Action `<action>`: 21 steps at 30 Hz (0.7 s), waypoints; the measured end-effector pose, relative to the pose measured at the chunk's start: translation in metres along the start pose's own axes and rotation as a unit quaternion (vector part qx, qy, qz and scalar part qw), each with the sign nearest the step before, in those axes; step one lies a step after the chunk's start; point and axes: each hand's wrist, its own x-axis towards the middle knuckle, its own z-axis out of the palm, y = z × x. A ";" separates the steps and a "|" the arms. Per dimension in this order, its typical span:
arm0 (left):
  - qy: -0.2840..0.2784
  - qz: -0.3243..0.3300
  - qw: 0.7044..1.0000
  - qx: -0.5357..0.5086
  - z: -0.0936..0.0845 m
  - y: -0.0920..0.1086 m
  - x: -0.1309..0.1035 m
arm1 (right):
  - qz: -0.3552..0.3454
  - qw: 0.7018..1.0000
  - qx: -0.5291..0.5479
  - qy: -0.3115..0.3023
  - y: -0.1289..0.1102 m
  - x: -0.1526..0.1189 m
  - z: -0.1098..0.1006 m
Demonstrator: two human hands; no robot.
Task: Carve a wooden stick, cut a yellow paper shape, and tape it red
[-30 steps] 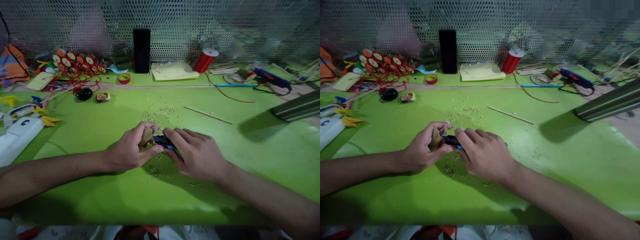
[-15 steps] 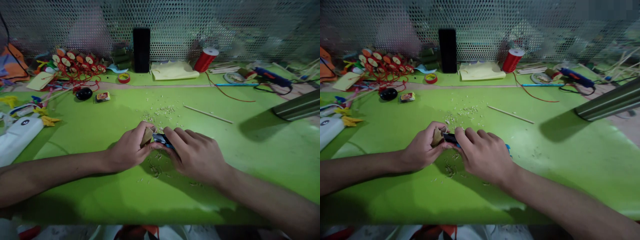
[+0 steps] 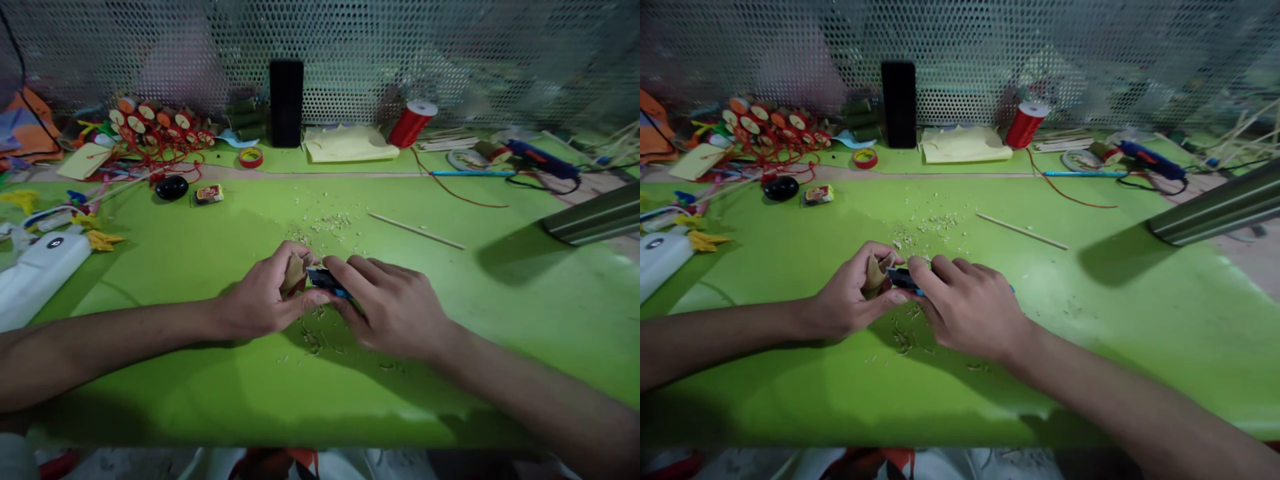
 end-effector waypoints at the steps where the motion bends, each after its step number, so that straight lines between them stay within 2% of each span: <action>1: -0.002 0.001 1.000 0.001 0.000 -0.001 0.000 | 0.001 1.000 -0.001 -0.001 0.000 0.000 0.000; 6: 0.009 0.015 0.999 0.048 -0.001 -0.002 0.002 | -0.003 1.000 -0.014 -0.005 0.000 -0.001 0.000; 12: 0.024 0.001 0.995 0.099 -0.002 0.003 0.003 | 0.014 0.998 -0.060 0.008 -0.004 -0.002 0.002; 18: 0.023 0.004 0.997 0.079 -0.002 0.003 0.003 | 0.072 0.995 -0.066 0.033 0.002 0.000 0.002; 21: 0.016 -0.010 0.999 0.039 -0.001 0.002 0.002 | 0.061 0.997 -0.041 0.031 0.005 0.000 0.002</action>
